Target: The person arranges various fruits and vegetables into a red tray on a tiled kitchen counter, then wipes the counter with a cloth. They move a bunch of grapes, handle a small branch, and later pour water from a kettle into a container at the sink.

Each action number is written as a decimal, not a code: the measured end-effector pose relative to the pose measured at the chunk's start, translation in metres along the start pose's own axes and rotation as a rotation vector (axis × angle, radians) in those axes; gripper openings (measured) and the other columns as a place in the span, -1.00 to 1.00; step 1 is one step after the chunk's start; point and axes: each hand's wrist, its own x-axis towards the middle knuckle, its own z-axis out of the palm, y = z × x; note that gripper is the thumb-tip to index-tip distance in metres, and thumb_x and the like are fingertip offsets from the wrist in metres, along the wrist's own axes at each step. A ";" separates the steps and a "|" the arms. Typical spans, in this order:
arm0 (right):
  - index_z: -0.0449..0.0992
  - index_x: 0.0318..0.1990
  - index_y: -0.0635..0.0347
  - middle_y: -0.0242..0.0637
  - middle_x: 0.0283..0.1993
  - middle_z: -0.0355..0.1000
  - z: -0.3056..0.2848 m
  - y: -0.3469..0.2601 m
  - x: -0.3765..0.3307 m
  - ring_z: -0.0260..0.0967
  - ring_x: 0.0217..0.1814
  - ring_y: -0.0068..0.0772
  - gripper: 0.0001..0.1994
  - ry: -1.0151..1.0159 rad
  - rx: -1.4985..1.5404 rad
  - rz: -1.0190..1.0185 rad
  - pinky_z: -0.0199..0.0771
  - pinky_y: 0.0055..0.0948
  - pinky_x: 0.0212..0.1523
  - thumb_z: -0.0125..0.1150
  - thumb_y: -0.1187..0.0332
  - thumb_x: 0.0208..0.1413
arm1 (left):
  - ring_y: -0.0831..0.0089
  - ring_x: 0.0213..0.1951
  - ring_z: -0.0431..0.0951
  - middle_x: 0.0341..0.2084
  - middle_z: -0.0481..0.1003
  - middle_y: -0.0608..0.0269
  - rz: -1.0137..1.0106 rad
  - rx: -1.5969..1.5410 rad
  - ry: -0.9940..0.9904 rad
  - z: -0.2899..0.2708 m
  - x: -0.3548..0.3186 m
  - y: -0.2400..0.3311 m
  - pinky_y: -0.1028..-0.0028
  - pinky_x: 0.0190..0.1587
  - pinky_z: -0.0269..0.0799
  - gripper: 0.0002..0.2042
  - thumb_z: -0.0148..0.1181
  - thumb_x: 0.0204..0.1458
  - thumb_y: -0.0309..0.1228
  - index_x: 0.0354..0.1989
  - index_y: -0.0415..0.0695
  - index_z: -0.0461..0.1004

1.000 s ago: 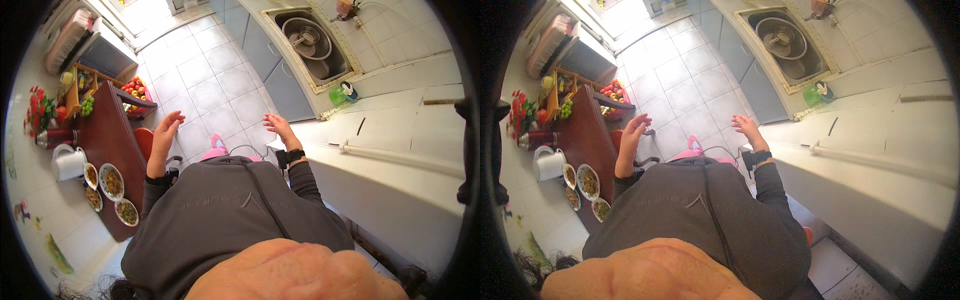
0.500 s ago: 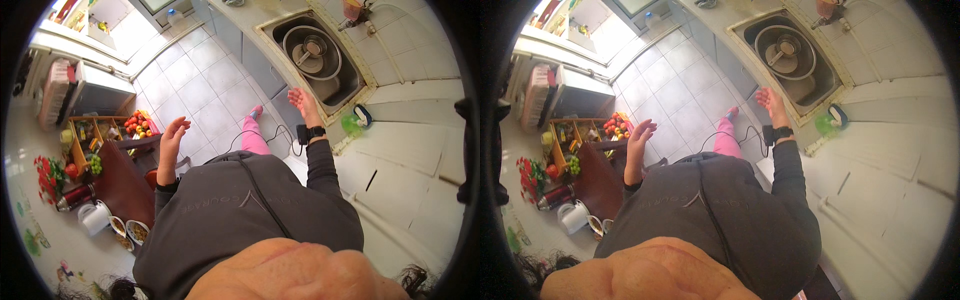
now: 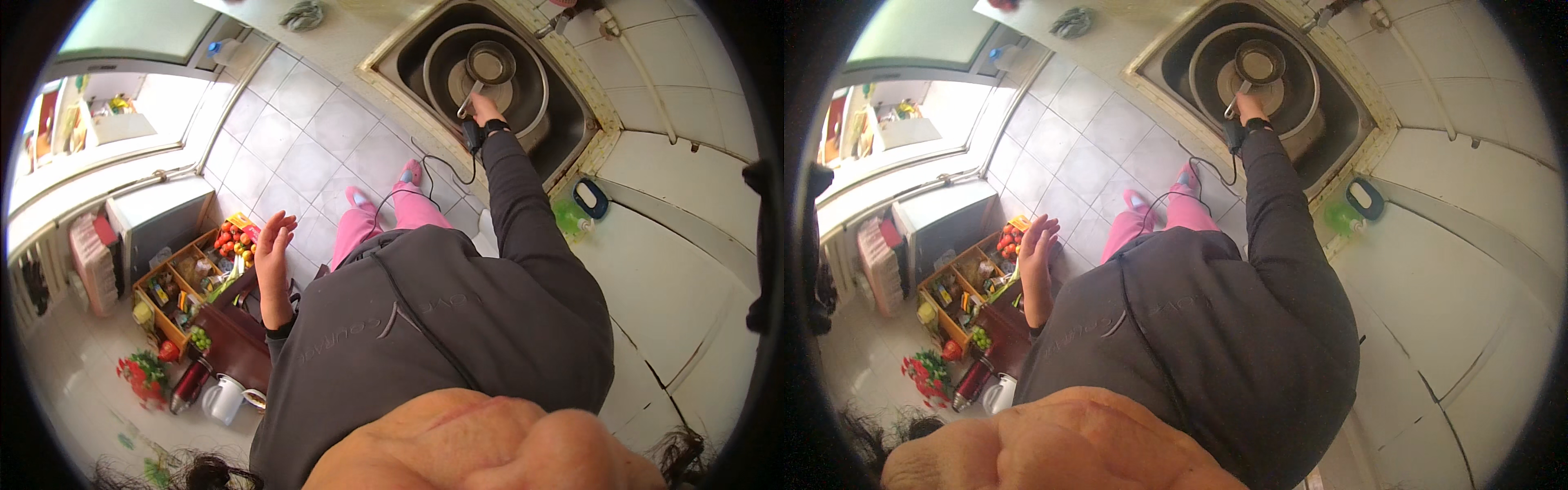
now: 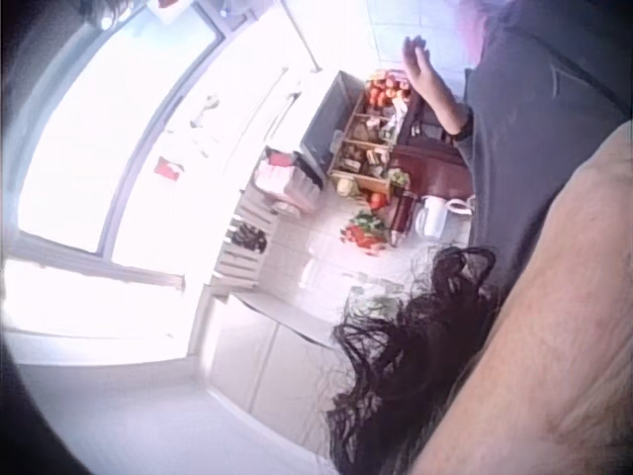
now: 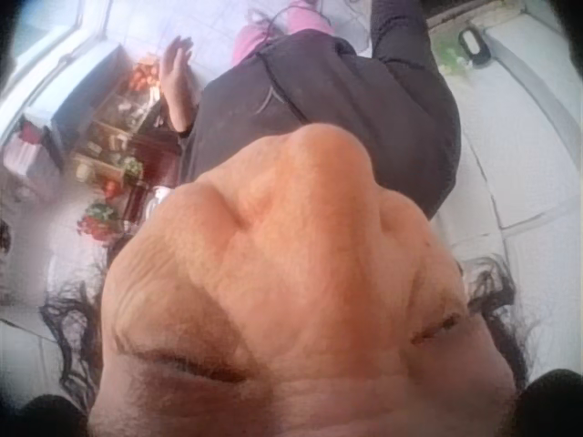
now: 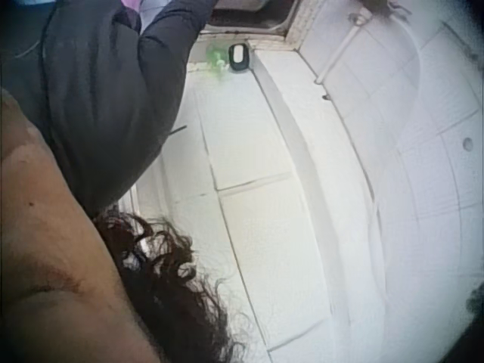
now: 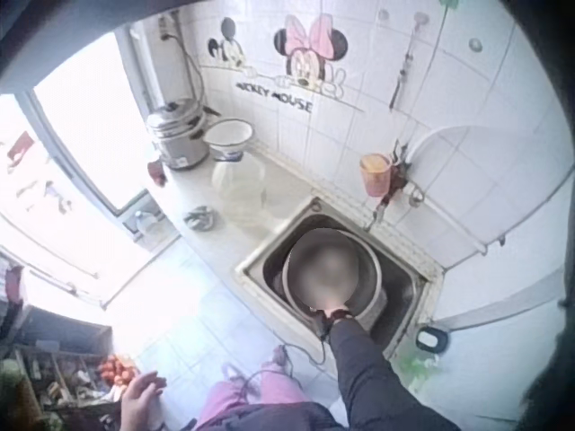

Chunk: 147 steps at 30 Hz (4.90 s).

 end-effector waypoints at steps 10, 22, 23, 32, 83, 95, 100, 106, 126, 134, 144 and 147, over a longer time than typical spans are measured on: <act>0.57 -0.24 0.37 -0.21 -0.41 0.52 0.012 -0.007 0.002 0.45 -0.46 -0.34 -0.48 -0.031 0.315 0.117 0.38 -0.30 -0.47 0.27 -0.07 0.20 | 0.36 0.12 0.54 0.06 0.55 0.13 -0.114 0.081 -0.094 0.023 0.072 0.033 0.40 0.16 0.41 -0.63 0.06 0.33 -0.44 0.27 -0.23 0.38; 0.52 -0.39 0.34 -0.15 -0.47 0.49 0.005 -0.019 -0.028 0.45 -0.42 -0.20 -0.54 0.212 0.226 -0.146 0.36 -0.16 -0.34 0.26 0.00 0.19 | 0.37 0.12 0.54 0.06 0.55 0.15 -0.146 0.137 -0.128 0.026 0.097 0.048 0.40 0.16 0.40 -0.65 0.06 0.33 -0.43 0.25 -0.22 0.40; 0.51 -0.39 0.33 -0.15 -0.48 0.49 0.003 -0.020 -0.029 0.44 -0.43 -0.20 -0.55 0.220 0.222 -0.137 0.36 -0.16 -0.34 0.25 0.01 0.19 | 0.38 0.12 0.53 0.06 0.55 0.15 -0.143 0.148 -0.141 0.026 0.098 0.048 0.40 0.16 0.40 -0.65 0.06 0.33 -0.43 0.25 -0.22 0.40; 0.38 -0.55 0.25 -0.22 -0.61 0.43 -0.012 -0.031 -0.071 0.41 -0.54 -0.27 -0.50 0.218 0.115 -0.284 0.33 -0.18 -0.44 0.27 -0.01 0.21 | 0.34 0.14 0.53 0.06 0.55 0.12 -0.069 0.112 -0.238 0.030 0.121 0.059 0.37 0.18 0.41 -0.65 0.07 0.32 -0.43 0.25 -0.20 0.40; 0.47 -0.45 0.16 -0.53 -0.58 0.35 -0.012 -0.499 -0.293 0.24 -0.61 -0.74 -0.67 0.030 0.047 -0.551 0.18 -0.65 -0.61 0.36 0.13 0.19 | 0.59 -0.39 0.45 -0.43 0.50 0.37 0.404 -0.059 -0.636 0.165 0.474 0.328 0.55 -0.31 0.40 -0.64 0.32 0.14 -0.09 -0.26 -0.20 0.60; 0.51 -0.44 0.20 -0.54 -0.62 0.31 -0.011 -0.505 -0.281 0.19 -0.62 -0.74 -0.65 0.093 -0.039 -0.619 0.15 -0.66 -0.57 0.34 0.10 0.20 | 0.59 -0.42 0.55 -0.48 0.59 0.32 0.397 -0.151 -0.640 0.167 0.463 0.326 0.54 -0.34 0.49 -0.75 0.31 0.08 -0.24 -0.34 -0.22 0.63; 0.52 -0.40 0.21 -0.53 -0.60 0.32 -0.012 -0.506 -0.277 0.20 -0.61 -0.73 -0.66 0.089 -0.029 -0.617 0.17 -0.66 -0.55 0.36 0.10 0.20 | 0.58 -0.40 0.56 -0.47 0.60 0.32 0.375 -0.156 -0.657 0.164 0.459 0.327 0.54 -0.31 0.49 -0.76 0.31 0.10 -0.26 -0.34 -0.23 0.63; 0.53 -0.38 0.23 -0.52 -0.58 0.34 -0.013 -0.506 -0.273 0.21 -0.58 -0.73 -0.65 0.089 -0.046 -0.636 0.17 -0.66 -0.53 0.36 0.10 0.19 | 0.58 -0.37 0.53 -0.43 0.58 0.34 0.372 -0.167 -0.672 0.161 0.457 0.326 0.56 -0.24 0.45 -0.76 0.31 0.16 -0.25 -0.26 -0.21 0.63; 0.51 -0.45 0.17 -0.53 -0.60 0.35 -0.011 -0.509 -0.264 0.23 -0.60 -0.73 -0.64 0.148 -0.111 -0.618 0.17 -0.63 -0.56 0.35 0.06 0.17 | 0.60 -0.37 0.53 -0.46 0.58 0.36 0.365 -0.182 -0.666 0.165 0.454 0.325 0.56 -0.25 0.44 -0.77 0.32 0.15 -0.23 -0.34 -0.17 0.61; 0.54 -0.37 0.24 -0.51 -0.61 0.33 -0.012 -0.509 -0.265 0.22 -0.60 -0.70 -0.65 0.170 -0.139 -0.634 0.17 -0.64 -0.55 0.35 0.10 0.20 | 0.57 -0.39 0.52 -0.45 0.58 0.34 0.397 -0.149 -0.618 0.164 0.452 0.324 0.54 -0.28 0.44 -0.73 0.34 0.13 -0.19 -0.33 -0.18 0.61; 0.53 -0.39 0.22 -0.50 -0.61 0.34 -0.014 -0.504 -0.258 0.23 -0.61 -0.71 -0.66 0.158 -0.088 -0.626 0.16 -0.64 -0.55 0.34 0.10 0.20 | 0.60 -0.41 0.49 -0.48 0.57 0.36 0.391 -0.205 -0.691 0.168 0.472 0.316 0.55 -0.30 0.42 -0.74 0.33 0.14 -0.20 -0.36 -0.17 0.61; 0.53 -0.40 0.22 -0.51 -0.61 0.34 -0.014 -0.504 -0.257 0.23 -0.61 -0.70 -0.66 0.180 -0.123 -0.630 0.15 -0.63 -0.56 0.34 0.10 0.21 | 0.61 -0.41 0.49 -0.48 0.56 0.37 0.378 -0.188 -0.678 0.170 0.476 0.314 0.56 -0.30 0.41 -0.75 0.33 0.15 -0.21 -0.37 -0.16 0.61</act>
